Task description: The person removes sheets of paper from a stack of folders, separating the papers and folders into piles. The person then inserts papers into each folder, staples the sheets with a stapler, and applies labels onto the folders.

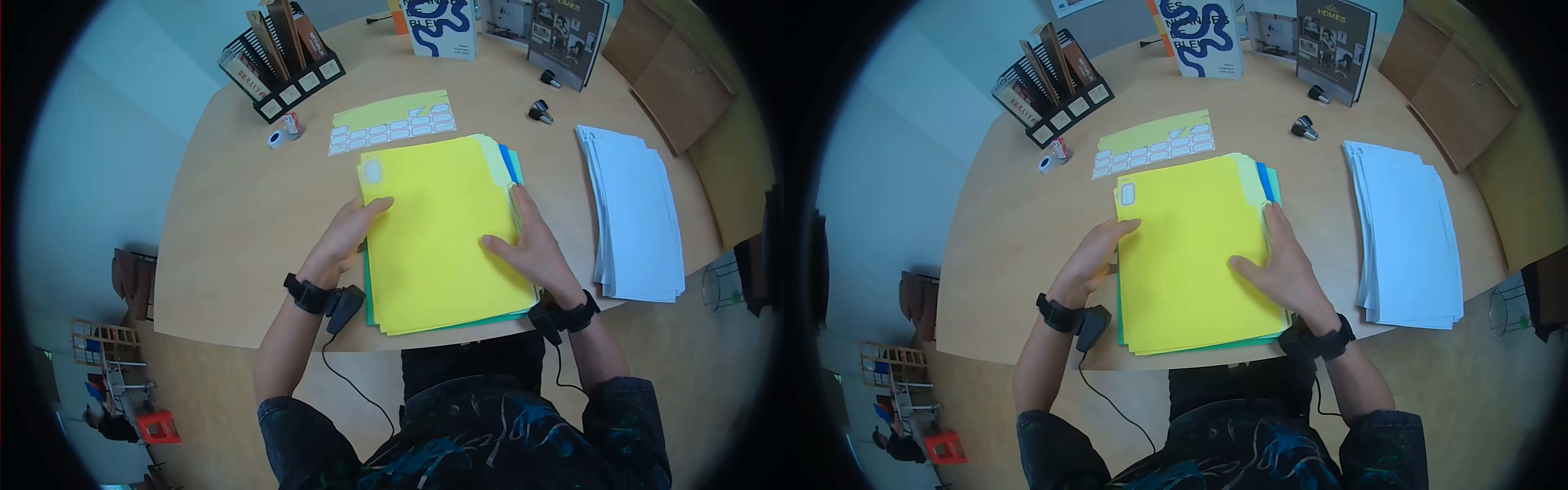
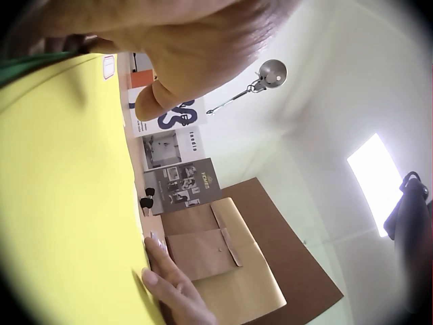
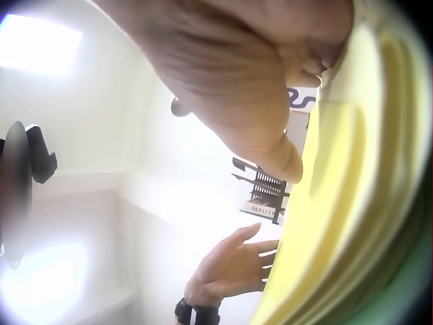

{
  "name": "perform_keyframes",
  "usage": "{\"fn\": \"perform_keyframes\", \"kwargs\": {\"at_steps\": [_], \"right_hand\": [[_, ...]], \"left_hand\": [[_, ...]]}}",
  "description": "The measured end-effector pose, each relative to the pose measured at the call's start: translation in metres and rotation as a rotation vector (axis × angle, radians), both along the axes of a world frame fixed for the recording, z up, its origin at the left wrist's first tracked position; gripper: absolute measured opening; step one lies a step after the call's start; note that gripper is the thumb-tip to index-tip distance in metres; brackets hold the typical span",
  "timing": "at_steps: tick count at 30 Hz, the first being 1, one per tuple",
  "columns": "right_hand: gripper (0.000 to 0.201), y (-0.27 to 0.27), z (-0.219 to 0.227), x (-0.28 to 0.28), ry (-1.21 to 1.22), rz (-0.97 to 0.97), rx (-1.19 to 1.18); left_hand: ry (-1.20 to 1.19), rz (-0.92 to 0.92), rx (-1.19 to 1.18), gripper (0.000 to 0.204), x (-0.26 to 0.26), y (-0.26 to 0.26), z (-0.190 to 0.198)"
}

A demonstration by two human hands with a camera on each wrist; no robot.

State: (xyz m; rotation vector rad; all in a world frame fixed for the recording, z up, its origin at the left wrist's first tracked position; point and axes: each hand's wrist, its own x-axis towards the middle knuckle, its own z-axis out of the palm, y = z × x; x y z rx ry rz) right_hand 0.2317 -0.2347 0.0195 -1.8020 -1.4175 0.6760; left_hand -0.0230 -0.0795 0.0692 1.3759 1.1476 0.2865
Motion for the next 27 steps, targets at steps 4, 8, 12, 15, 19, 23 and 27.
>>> {"fn": "perform_keyframes", "kwargs": {"at_steps": [4,8,12,15,19,23,27], "right_hand": [[0.096,-0.010,0.001,0.029,0.039,-0.069,0.006],[0.093,-0.015,0.005,0.039,0.254,-0.060,-0.008],[0.090,-0.020,-0.003,0.052,0.348,-0.030,-0.004],[0.081,-0.020,0.003,0.050,0.061,-0.033,0.058],[0.059,-0.014,0.020,0.041,-0.123,-0.189,-0.056],[0.045,-0.006,0.022,0.038,-0.052,-0.242,-0.091],[0.035,-0.002,0.014,0.051,0.328,-0.168,-0.065]], "left_hand": [[-0.040,-0.119,0.214,0.067,0.031,0.003,-0.026],[0.641,-0.134,0.843,0.072,0.044,-0.018,-0.032],[0.555,-0.068,0.775,0.072,0.031,0.000,-0.031],[0.272,-0.034,0.576,0.070,0.024,0.024,-0.053],[0.133,-0.042,0.611,0.071,0.022,0.022,-0.050],[0.304,-0.006,0.634,0.071,0.021,0.020,-0.048],[0.277,0.026,0.651,0.071,0.019,0.017,-0.052]]}}
